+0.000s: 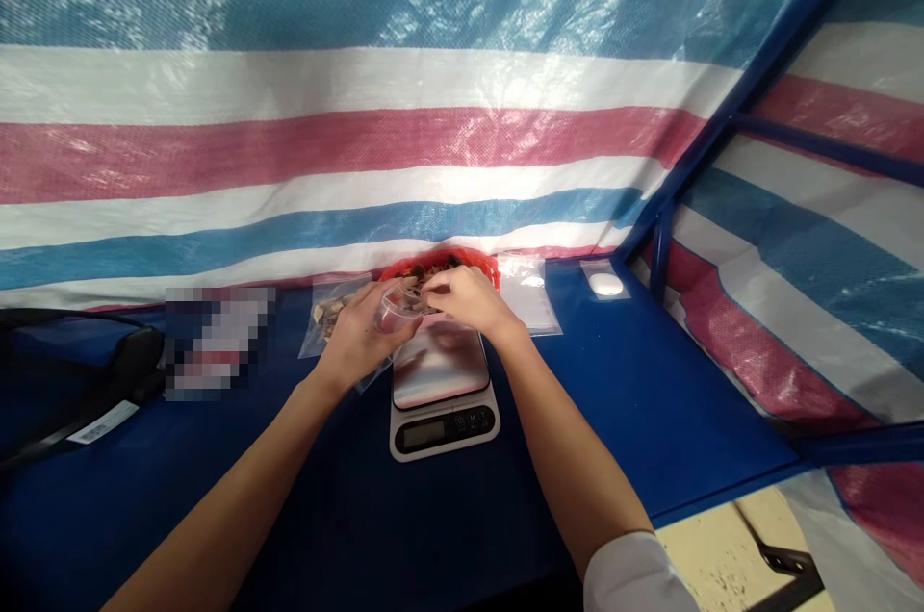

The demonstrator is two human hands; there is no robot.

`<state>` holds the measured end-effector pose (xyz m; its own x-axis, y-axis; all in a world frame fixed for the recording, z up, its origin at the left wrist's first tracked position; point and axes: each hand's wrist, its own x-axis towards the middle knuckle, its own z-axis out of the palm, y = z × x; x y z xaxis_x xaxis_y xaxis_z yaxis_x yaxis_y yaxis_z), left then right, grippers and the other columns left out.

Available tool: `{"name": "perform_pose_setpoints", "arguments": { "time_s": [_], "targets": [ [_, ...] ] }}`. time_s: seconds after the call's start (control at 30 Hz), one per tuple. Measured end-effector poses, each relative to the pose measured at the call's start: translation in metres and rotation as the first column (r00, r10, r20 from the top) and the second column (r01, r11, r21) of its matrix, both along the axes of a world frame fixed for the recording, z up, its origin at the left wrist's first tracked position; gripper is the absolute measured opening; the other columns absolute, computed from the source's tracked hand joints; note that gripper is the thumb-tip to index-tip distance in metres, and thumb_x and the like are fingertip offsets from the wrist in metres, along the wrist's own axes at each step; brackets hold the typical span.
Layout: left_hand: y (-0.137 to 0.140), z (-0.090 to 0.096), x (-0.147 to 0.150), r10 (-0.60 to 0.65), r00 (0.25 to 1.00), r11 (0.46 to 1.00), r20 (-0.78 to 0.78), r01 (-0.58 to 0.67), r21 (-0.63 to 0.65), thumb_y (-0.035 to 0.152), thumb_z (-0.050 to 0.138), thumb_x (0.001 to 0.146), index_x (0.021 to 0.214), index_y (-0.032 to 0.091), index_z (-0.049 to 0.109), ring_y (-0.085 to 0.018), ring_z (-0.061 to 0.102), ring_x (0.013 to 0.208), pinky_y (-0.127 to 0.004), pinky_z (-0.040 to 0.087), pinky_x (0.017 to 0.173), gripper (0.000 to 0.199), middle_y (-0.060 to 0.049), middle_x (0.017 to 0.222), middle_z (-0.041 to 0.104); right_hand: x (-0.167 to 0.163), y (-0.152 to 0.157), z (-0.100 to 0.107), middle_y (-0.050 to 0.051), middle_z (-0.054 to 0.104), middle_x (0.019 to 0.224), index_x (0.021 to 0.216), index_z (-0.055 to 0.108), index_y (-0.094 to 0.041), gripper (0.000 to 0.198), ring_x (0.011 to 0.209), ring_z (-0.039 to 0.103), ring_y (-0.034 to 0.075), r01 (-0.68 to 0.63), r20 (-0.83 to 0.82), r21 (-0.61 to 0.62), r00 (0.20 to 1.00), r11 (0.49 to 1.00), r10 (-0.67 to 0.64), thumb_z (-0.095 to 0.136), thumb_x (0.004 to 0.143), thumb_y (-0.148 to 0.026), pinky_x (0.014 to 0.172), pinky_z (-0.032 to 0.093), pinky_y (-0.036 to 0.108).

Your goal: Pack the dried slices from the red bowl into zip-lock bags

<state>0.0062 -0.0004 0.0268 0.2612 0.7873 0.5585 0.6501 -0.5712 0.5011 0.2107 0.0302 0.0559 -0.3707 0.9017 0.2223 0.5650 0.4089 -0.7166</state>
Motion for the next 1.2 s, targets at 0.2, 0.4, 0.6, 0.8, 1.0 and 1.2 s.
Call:
{"name": "perform_pose_setpoints", "arguments": {
  "time_s": [0.2, 0.4, 0.6, 0.8, 1.0, 1.2],
  "targets": [
    [0.005, 0.014, -0.015, 0.092, 0.991, 0.994, 0.093, -0.085, -0.071, 0.046, 0.071, 0.085, 0.121, 0.022, 0.067, -0.030, 0.071, 0.110, -0.046, 0.056, 0.100, 0.043, -0.010, 0.117, 0.074, 0.017, 0.013, -0.004, 0.003, 0.080, 0.092, 0.098, 0.081, -0.021, 0.022, 0.085, 0.074, 0.021, 0.069, -0.118, -0.057, 0.990, 0.996, -0.076, 0.069, 0.087, -0.035, 0.080, 0.055, 0.030],
    [0.005, 0.027, -0.030, 0.162, 0.975, 0.976, 0.152, -0.135, -0.169, 0.056, 0.071, 0.082, 0.114, 0.022, 0.069, -0.030, 0.071, 0.110, -0.043, 0.055, 0.102, 0.047, -0.009, 0.117, 0.075, 0.010, 0.018, -0.004, 0.000, 0.080, 0.110, 0.106, 0.079, -0.029, 0.022, 0.098, 0.073, 0.022, 0.139, 0.190, 0.071, 0.970, 0.988, -0.150, 0.064, 0.090, -0.027, 0.089, 0.054, 0.032],
    [0.009, 0.029, -0.039, 0.149, 0.978, 0.980, 0.143, -0.127, -0.154, 0.061, 0.068, 0.084, 0.105, 0.022, 0.071, -0.031, 0.072, 0.108, -0.044, 0.056, 0.099, 0.044, -0.010, 0.115, 0.075, -0.015, 0.021, -0.005, -0.001, 0.076, 0.124, 0.114, 0.076, -0.032, 0.025, 0.110, 0.070, 0.023, 0.075, 0.412, 0.225, 0.896, 0.972, -0.164, 0.058, 0.095, -0.033, 0.085, 0.053, 0.032],
    [0.013, 0.022, -0.046, 0.138, 0.979, 0.984, 0.150, -0.119, -0.131, 0.058, 0.068, 0.086, 0.112, 0.024, 0.070, -0.030, 0.074, 0.101, -0.043, 0.059, 0.093, 0.043, -0.007, 0.109, 0.077, -0.028, 0.026, -0.008, 0.001, 0.068, 0.139, 0.123, 0.072, -0.029, 0.032, 0.119, 0.065, 0.023, -0.071, 0.499, 0.281, 0.863, 0.957, -0.082, 0.051, 0.099, -0.031, 0.083, 0.052, 0.032],
    [0.012, 0.021, -0.044, 0.115, 0.983, 0.986, 0.142, -0.096, -0.133, 0.056, 0.068, 0.087, 0.110, 0.023, 0.070, -0.028, 0.073, 0.100, -0.043, 0.058, 0.095, 0.040, -0.007, 0.108, 0.077, -0.042, 0.030, -0.009, 0.004, 0.068, 0.139, 0.119, 0.074, -0.025, 0.030, 0.121, 0.064, 0.025, -0.144, 0.533, 0.293, 0.845, 0.945, -0.036, 0.053, 0.098, -0.027, 0.090, 0.049, 0.034],
    [0.012, 0.021, -0.043, 0.108, 0.981, 0.985, 0.159, -0.084, -0.151, 0.056, 0.068, 0.087, 0.107, 0.022, 0.071, -0.027, 0.073, 0.099, -0.040, 0.057, 0.094, 0.040, -0.007, 0.106, 0.076, -0.043, 0.033, -0.011, 0.005, 0.074, 0.126, 0.112, 0.075, -0.023, 0.026, 0.111, 0.067, 0.024, -0.132, 0.530, 0.303, 0.847, 0.944, -0.051, 0.054, 0.097, -0.029, 0.082, 0.047, 0.034]
  ]
}}
